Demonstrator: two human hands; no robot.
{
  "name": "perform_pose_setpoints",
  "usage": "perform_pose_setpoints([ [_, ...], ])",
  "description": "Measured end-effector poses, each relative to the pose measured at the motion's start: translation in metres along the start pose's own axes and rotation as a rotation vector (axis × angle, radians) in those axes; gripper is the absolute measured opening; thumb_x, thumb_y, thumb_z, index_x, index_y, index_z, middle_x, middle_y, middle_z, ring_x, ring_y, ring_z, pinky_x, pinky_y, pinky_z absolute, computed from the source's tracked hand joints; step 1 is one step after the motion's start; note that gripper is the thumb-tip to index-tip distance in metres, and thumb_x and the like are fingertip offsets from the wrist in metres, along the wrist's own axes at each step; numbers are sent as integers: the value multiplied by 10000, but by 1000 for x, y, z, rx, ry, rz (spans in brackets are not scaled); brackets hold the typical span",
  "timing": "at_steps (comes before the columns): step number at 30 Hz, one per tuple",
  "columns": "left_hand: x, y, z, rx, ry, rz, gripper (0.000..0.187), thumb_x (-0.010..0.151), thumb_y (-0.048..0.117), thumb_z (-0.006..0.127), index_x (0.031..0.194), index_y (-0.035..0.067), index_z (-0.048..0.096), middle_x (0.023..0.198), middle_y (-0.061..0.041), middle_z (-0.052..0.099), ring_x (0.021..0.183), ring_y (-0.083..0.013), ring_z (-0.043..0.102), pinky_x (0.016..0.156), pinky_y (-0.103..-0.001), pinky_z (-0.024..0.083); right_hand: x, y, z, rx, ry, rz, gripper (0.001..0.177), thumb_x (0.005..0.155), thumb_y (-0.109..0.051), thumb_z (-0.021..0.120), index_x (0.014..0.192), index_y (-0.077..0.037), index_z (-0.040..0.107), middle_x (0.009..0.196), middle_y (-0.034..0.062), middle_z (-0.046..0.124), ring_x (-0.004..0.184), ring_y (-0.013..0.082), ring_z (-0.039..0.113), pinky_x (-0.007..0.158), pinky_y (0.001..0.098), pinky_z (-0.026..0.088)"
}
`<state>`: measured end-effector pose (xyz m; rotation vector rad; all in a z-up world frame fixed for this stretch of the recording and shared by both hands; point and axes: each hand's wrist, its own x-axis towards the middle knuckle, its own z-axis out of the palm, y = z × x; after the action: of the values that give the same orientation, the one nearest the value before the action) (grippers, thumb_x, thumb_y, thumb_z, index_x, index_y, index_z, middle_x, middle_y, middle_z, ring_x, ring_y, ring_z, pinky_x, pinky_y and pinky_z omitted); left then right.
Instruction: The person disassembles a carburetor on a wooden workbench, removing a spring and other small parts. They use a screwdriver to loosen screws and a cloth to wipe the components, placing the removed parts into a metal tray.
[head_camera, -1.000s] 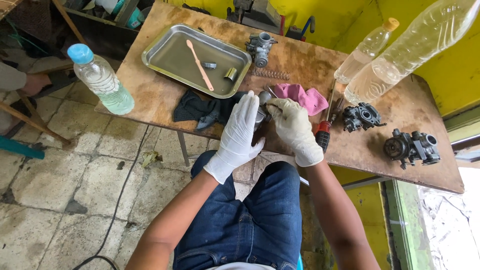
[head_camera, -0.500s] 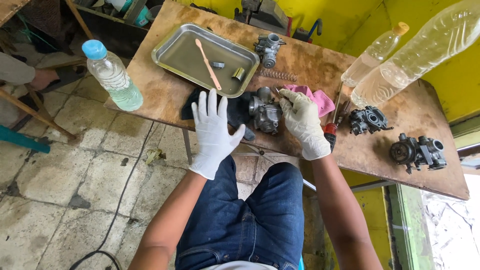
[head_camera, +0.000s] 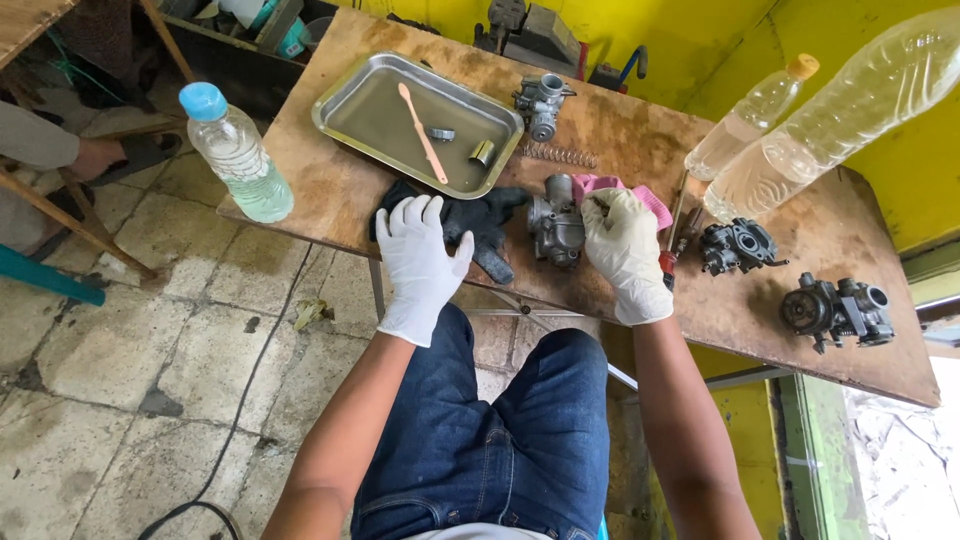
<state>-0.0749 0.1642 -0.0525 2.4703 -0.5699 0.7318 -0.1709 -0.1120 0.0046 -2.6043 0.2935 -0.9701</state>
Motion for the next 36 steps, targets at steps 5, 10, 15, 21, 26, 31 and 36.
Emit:
perform_pose_setpoints([
  [5,7,-7,9,42,18,13,440,789,528,686,1124,242,674,1134,9,618,1174,-250,556,1098,-551,314,-5,-9,-18,17,-38,28,215,881,-243,774,1082,-167,785,727,81,674,737,278,705,709,399,579],
  [10,9,-12,14,41,54,13,298,811,502,654,973,252,656,1040,22,623,1099,-247,580,1067,-516,353,-9,-17,-22,75,-49,62,366,873,-323,799,1202,-167,764,753,71,664,676,228,685,665,374,581],
  [15,4,-18,17,-147,194,46,245,886,399,667,1000,183,644,1032,-25,609,1097,-296,587,1043,-512,382,-10,-25,-33,119,-37,102,394,923,-307,760,1277,-135,735,872,147,664,744,295,688,661,418,555],
  [21,8,-11,-18,-356,325,68,219,930,328,699,988,135,614,1020,-47,595,1040,-307,600,1010,-461,436,-16,-62,-59,180,117,-19,374,938,-216,727,1302,-128,720,971,123,680,861,311,681,765,411,561],
  [26,11,2,-60,-494,333,42,204,962,310,686,1020,125,622,1044,-44,596,1007,-295,616,899,-420,499,-31,-99,-40,239,132,-216,357,909,-219,708,1260,-172,749,1071,98,690,1013,305,681,888,402,557],
  [31,13,15,-90,-666,267,-32,233,989,330,681,1065,114,640,1072,-73,607,1025,-302,626,899,-399,501,-35,-155,-19,327,68,-400,569,966,-393,655,1476,-152,582,1427,218,572,1331,404,557,1101,476,468],
  [36,13,33,-110,-1249,36,-264,284,1010,294,626,1220,110,680,1120,-80,665,1092,-157,590,988,-376,480,-34,-195,4,665,-256,-250,787,985,-422,622,1641,-156,279,1666,274,234,1475,539,274,1210,607,301],
])
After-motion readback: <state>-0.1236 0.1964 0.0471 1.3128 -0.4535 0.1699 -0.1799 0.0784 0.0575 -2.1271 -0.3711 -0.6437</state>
